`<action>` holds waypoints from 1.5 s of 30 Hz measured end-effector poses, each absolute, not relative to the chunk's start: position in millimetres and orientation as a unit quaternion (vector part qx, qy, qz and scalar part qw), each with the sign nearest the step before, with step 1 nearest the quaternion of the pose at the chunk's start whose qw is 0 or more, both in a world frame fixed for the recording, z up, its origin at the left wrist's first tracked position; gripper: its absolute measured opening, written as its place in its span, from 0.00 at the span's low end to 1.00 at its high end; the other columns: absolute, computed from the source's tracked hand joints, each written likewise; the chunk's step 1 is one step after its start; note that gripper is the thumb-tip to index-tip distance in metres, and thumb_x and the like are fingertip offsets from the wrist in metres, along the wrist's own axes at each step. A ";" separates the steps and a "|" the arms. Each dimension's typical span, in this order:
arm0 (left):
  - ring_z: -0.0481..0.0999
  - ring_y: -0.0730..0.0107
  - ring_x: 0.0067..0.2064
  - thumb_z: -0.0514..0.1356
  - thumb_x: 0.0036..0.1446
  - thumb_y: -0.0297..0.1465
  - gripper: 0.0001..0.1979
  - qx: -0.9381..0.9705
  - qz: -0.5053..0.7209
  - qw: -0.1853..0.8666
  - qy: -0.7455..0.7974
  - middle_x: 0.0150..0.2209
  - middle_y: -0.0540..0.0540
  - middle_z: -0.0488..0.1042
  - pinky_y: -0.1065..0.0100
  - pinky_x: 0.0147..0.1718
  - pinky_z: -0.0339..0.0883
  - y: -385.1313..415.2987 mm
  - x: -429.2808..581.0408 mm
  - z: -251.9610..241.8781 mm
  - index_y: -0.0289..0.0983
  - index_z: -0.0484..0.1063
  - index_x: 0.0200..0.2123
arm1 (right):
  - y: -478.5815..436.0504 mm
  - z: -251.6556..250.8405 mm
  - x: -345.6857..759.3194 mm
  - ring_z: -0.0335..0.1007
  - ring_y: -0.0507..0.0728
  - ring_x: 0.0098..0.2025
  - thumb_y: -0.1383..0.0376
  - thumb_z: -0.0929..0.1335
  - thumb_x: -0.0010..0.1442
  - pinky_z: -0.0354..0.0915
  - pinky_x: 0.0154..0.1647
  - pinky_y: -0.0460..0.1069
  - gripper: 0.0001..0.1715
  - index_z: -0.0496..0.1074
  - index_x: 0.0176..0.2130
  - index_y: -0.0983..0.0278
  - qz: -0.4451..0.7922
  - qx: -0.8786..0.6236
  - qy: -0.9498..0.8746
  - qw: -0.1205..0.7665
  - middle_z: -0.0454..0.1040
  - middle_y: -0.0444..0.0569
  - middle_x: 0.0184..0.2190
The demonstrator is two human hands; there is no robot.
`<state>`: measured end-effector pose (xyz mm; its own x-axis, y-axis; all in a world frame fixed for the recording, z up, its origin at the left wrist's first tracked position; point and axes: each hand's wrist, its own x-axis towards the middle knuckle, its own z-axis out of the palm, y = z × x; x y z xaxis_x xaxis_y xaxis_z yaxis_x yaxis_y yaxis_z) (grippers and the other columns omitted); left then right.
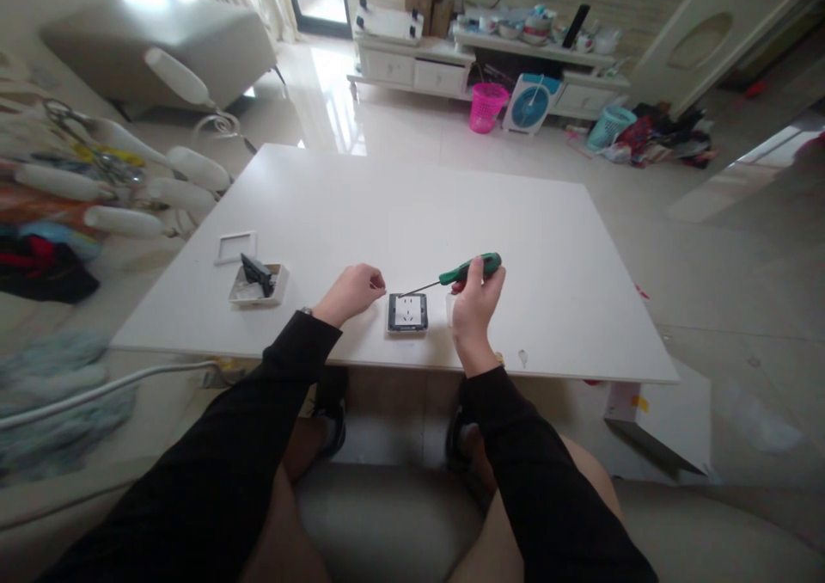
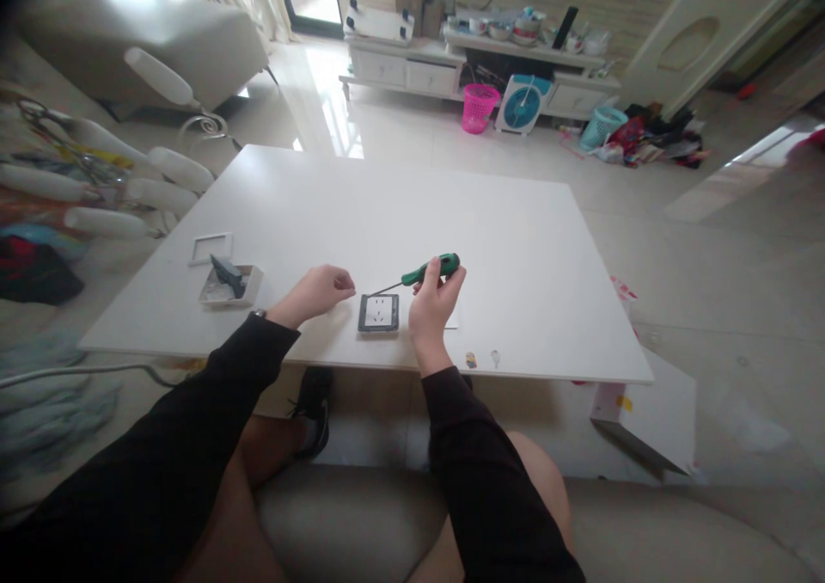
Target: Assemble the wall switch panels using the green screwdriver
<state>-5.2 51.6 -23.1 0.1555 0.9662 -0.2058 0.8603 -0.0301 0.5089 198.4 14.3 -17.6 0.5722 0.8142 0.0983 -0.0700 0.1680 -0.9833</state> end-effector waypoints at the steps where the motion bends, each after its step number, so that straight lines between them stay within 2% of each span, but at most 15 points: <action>1: 0.83 0.61 0.39 0.65 0.58 0.26 0.05 0.719 0.111 0.268 0.632 0.35 0.42 0.84 0.66 0.43 0.74 49.9 -1.9 -20.8 0.35 0.84 0.34 | 13.9 -16.2 197.5 0.65 0.47 0.23 0.42 0.67 0.69 0.65 0.25 0.45 0.24 0.59 0.39 0.56 0.323 -0.561 -0.324 0.690 0.65 0.34 0.27; 11: 0.80 0.65 0.35 0.68 0.54 0.25 0.02 0.745 0.151 0.289 0.582 0.30 0.44 0.82 0.66 0.38 0.72 43.7 5.3 -21.9 0.35 0.82 0.31 | 11.8 -22.0 199.0 0.68 0.46 0.22 0.42 0.68 0.67 0.66 0.24 0.43 0.25 0.59 0.41 0.57 0.313 -0.565 -0.296 0.704 0.68 0.34 0.30; 25: 0.81 0.62 0.38 0.69 0.55 0.26 0.01 0.735 0.136 0.291 0.597 0.32 0.43 0.83 0.65 0.41 0.74 45.4 2.8 -17.6 0.36 0.83 0.32 | 21.3 -36.9 193.8 0.68 0.45 0.21 0.43 0.69 0.67 0.66 0.25 0.43 0.24 0.60 0.41 0.57 0.334 -0.547 -0.287 0.711 0.68 0.33 0.29; 32: 0.80 0.61 0.39 0.68 0.59 0.28 0.02 0.750 0.112 0.257 0.599 0.35 0.43 0.83 0.64 0.40 0.71 41.2 1.3 -19.7 0.37 0.83 0.33 | 25.5 -35.9 190.0 0.68 0.45 0.20 0.42 0.70 0.64 0.65 0.22 0.42 0.26 0.60 0.40 0.57 0.349 -0.546 -0.288 0.705 0.68 0.32 0.29; 38: 0.80 0.59 0.40 0.66 0.60 0.27 0.03 0.779 0.089 0.235 0.575 0.37 0.41 0.83 0.63 0.42 0.71 37.9 9.0 -25.7 0.37 0.83 0.35 | 24.2 -29.1 189.5 0.64 0.45 0.18 0.42 0.73 0.61 0.59 0.18 0.42 0.28 0.59 0.42 0.56 0.372 -0.543 -0.277 0.700 0.74 0.33 0.29; 41: 0.80 0.60 0.40 0.66 0.60 0.27 0.03 0.782 0.092 0.247 0.564 0.36 0.42 0.83 0.64 0.42 0.70 38.1 14.8 -27.3 0.37 0.82 0.34 | 21.1 -23.4 190.4 0.61 0.45 0.17 0.44 0.71 0.63 0.57 0.17 0.42 0.25 0.59 0.42 0.56 0.362 -0.543 -0.298 0.696 0.74 0.34 0.29; 45: 0.80 0.59 0.40 0.65 0.60 0.26 0.03 0.788 0.105 0.254 0.552 0.36 0.41 0.82 0.63 0.42 0.70 39.2 18.6 -29.6 0.37 0.81 0.35 | 15.5 -17.2 189.5 0.64 0.45 0.20 0.48 0.68 0.67 0.61 0.20 0.42 0.18 0.60 0.43 0.57 0.358 -0.521 -0.347 0.693 0.75 0.37 0.34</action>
<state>18.6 39.2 -29.6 0.3692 0.9222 -0.1146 0.8156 -0.2625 0.5157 189.5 15.5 -17.2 0.5024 0.8578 0.1087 -0.1338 0.2014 -0.9703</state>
